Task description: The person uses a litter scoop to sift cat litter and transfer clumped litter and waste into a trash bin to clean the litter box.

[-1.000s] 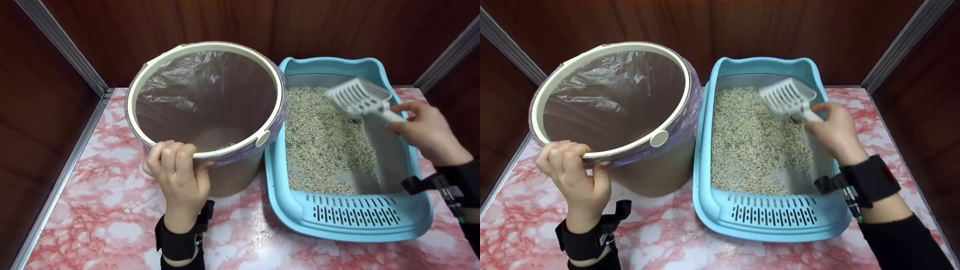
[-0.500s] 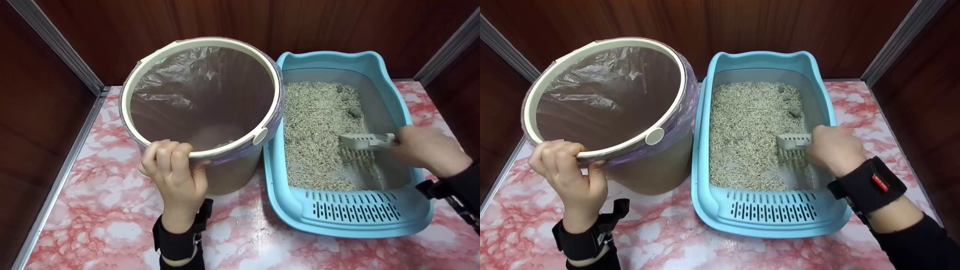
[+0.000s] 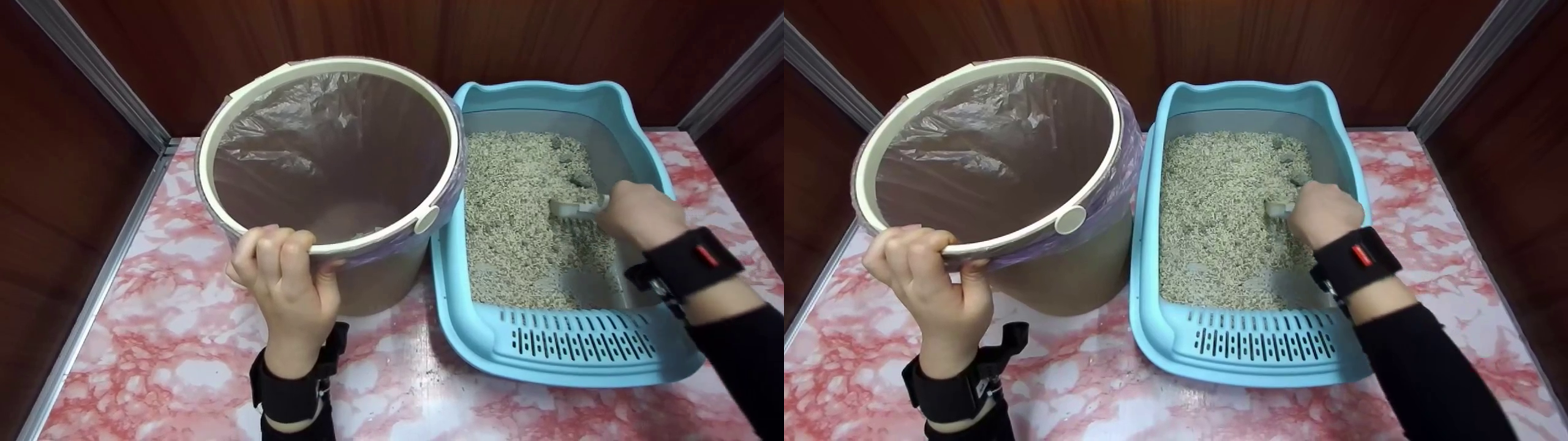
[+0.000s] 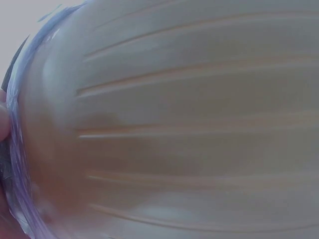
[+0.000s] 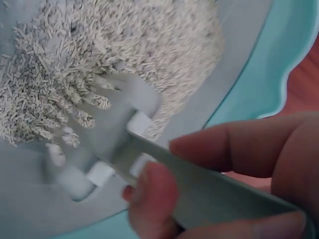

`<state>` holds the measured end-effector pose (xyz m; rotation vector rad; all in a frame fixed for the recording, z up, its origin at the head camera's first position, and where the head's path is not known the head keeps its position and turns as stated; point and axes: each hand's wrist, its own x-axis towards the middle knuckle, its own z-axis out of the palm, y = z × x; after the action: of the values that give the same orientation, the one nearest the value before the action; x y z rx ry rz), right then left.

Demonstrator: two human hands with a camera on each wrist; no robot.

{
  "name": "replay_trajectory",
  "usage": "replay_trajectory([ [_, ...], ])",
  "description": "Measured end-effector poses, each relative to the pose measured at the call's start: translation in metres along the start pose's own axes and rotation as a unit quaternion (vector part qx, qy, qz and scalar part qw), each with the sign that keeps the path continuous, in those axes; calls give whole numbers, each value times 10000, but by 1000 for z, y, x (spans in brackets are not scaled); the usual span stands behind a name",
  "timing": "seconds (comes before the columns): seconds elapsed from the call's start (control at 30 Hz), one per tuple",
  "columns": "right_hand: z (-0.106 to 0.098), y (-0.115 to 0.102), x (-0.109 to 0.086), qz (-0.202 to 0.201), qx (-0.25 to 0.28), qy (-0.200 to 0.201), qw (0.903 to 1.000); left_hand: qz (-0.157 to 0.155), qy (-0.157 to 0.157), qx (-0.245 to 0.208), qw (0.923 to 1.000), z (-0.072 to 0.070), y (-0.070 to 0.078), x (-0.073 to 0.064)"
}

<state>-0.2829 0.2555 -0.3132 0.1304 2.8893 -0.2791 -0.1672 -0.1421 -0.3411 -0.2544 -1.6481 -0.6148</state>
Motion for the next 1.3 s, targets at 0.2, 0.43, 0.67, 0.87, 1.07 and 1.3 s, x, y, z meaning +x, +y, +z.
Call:
replay_trajectory([
  [0.2,21,0,33,3,284,758,9967,40,36,3,10000,1,-1,0],
  [0.43,48,10,54,-319,851,1563,9835,31,81,36,10000,1,-1,2],
  [0.67,55,18,56,11,1309,945,9869,41,38,29,10000,1,-1,1],
  [0.87,50,20,49,31,1506,847,9849,39,23,50,10000,1,-1,-1],
  [1.07,44,19,34,47,1656,1015,9809,44,28,32,10000,2,1,0],
  [1.3,41,10,12,-319,1854,1599,9690,18,58,30,10000,1,0,0],
])
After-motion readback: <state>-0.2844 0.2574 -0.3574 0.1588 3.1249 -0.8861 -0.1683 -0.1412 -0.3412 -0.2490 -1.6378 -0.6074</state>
